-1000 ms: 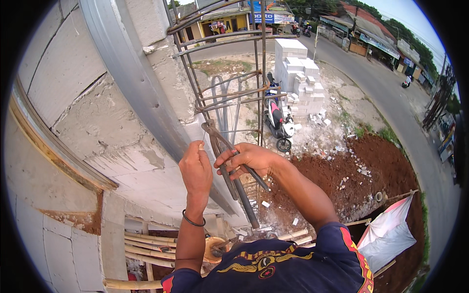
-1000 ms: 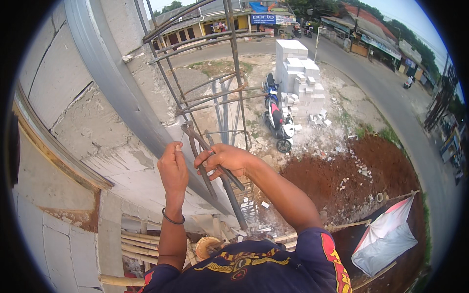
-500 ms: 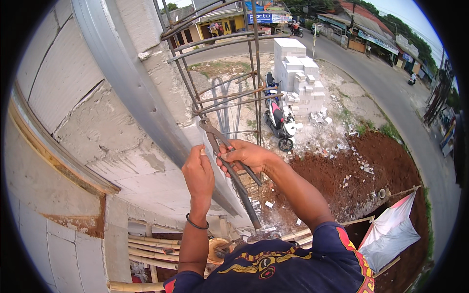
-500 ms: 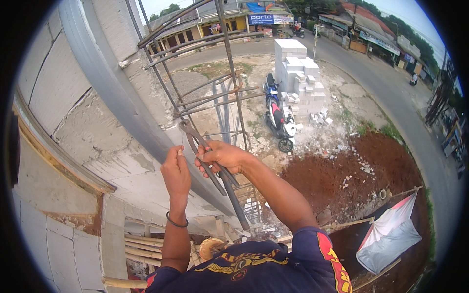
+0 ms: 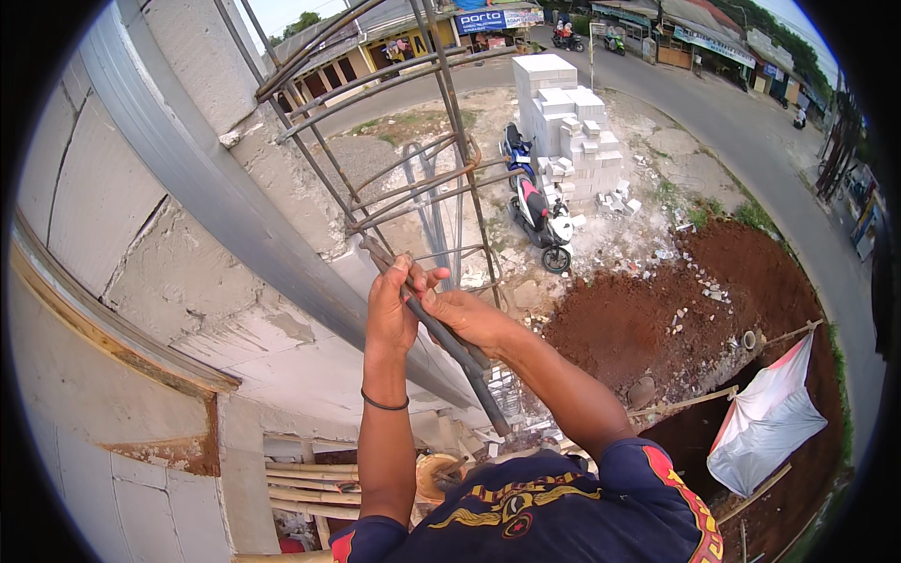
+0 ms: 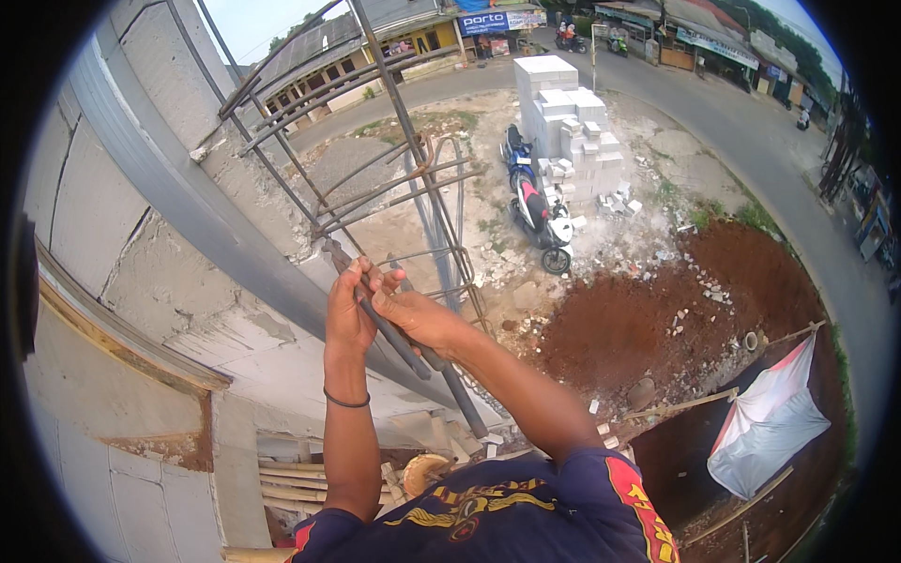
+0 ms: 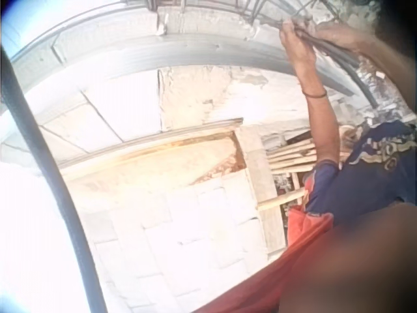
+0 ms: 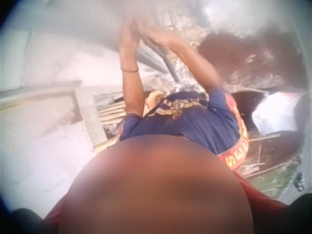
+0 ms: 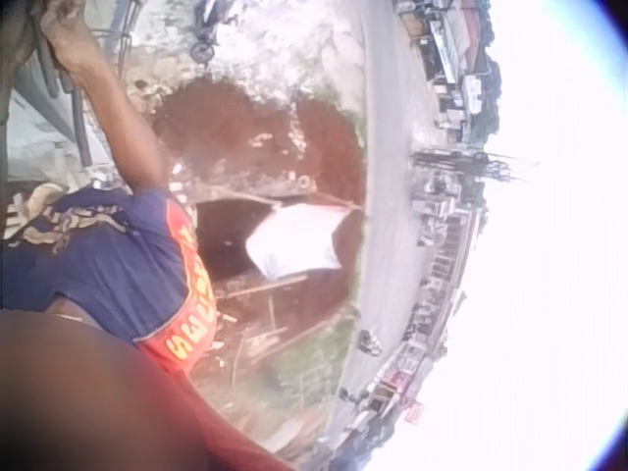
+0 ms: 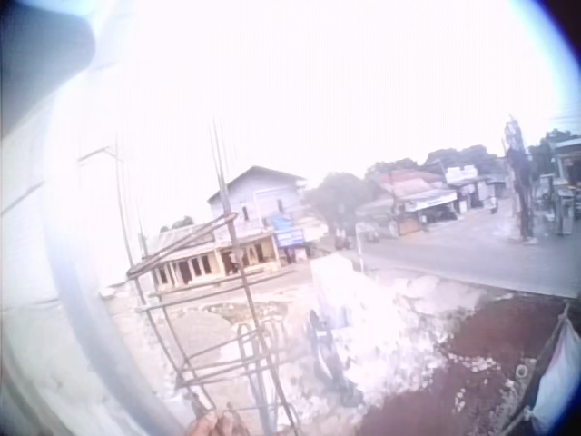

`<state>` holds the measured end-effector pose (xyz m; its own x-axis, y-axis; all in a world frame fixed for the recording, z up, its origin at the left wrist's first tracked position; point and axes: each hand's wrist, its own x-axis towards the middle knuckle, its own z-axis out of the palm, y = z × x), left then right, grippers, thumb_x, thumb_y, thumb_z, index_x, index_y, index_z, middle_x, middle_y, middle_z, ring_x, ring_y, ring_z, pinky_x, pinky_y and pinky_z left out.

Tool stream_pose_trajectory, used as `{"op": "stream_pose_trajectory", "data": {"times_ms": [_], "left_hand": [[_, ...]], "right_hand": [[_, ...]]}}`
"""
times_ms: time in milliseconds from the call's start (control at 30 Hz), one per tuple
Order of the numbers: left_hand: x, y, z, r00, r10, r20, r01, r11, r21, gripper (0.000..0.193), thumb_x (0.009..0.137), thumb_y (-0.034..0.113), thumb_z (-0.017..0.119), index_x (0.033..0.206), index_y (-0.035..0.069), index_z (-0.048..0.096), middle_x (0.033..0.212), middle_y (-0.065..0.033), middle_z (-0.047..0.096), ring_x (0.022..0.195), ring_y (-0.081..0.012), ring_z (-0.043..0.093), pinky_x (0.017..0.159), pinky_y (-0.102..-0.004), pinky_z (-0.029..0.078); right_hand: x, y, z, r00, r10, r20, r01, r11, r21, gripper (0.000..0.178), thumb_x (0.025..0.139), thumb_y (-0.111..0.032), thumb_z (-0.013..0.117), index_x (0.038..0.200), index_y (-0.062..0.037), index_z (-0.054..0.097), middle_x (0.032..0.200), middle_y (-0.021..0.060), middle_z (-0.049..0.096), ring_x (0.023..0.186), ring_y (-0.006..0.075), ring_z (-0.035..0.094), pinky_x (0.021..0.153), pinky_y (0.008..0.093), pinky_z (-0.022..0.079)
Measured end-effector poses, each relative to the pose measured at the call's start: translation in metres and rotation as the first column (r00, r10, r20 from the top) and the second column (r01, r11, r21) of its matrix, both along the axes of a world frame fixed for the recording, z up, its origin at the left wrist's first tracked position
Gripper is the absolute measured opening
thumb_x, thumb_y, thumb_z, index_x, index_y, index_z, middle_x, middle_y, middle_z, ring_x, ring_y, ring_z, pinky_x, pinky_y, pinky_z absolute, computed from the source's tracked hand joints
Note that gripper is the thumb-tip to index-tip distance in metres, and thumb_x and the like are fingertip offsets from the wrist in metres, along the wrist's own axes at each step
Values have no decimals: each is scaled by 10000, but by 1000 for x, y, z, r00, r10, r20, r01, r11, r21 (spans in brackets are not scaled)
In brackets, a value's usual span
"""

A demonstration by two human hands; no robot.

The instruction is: The person assembles a metal scaffolding frame on a construction site. They lift and position metal bars, then secure them using a hammer and wire ties. The person repeatedly hammers and ties the bars to stabilize the structure.

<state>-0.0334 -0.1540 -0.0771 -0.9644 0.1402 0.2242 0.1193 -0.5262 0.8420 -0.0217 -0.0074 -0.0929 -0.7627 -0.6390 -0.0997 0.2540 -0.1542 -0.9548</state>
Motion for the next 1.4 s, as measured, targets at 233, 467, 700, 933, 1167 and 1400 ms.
{"op": "stream_pose_trajectory", "data": {"times_ms": [233, 467, 700, 933, 1167, 1400], "left_hand": [[-6, 21, -8, 938, 346, 13, -330, 906, -265, 274, 984, 305, 528, 881, 51, 518, 684, -30, 502, 746, -201, 637, 763, -341, 502], [35, -13, 53, 460, 345, -818, -772, -301, -561, 325, 920, 310, 642, 1080, 27, 649, 928, -124, 667, 901, -266, 658, 898, -385, 464], [-5, -49, 150, 555, -633, -539, -732, -680, 45, 601, 655, 330, 803, 1192, 151, 601, 1246, -34, 554, 1343, -225, 398, 1198, -547, 134], [-28, -33, 168, 720, -634, -283, -683, -719, -127, 657, 485, 204, 833, 1097, 107, 616, 1119, -47, 581, 1186, -244, 511, 1185, -524, 201], [-31, -33, 175, 796, -567, -211, -601, -782, -165, 537, 571, 219, 792, 1054, 70, 610, 1067, -64, 578, 1088, -266, 535, 1085, -496, 306], [-31, -37, 171, 825, -538, -176, -553, -832, -52, 430, 700, 324, 741, 1036, 84, 620, 1060, -68, 578, 1082, -280, 533, 1029, -540, 324]], "right_hand": [[50, 26, 1, 730, -245, -638, 519, 807, 283, 384, 960, -333, 530, 1078, 32, 539, 830, 269, 627, 800, 469, 616, 703, 525, 454], [42, 32, 7, 787, -178, -590, 402, 873, 274, 297, 971, -234, 515, 1128, 19, 509, 831, 296, 622, 767, 506, 595, 670, 553, 446], [41, 26, -7, 698, -277, -661, 397, 917, 34, 326, 984, -221, 466, 1205, 16, 435, 722, 272, 601, 708, 493, 592, 646, 567, 456], [30, 32, -21, 871, -144, -470, 164, 986, 2, 399, 980, -205, 478, 1324, -15, 408, 1000, 276, 561, 887, 498, 562, 757, 553, 435], [8, 30, -39, 897, -95, -432, 14, 982, -188, 489, 983, -203, 483, 1421, -46, 331, 1034, 235, 483, 945, 427, 534, 810, 497, 437], [-13, 27, -61, 925, 95, -369, -216, 928, -304, 578, 962, -136, 504, 1461, -13, 239, 1094, 235, 451, 992, 403, 513, 855, 465, 417]]}}
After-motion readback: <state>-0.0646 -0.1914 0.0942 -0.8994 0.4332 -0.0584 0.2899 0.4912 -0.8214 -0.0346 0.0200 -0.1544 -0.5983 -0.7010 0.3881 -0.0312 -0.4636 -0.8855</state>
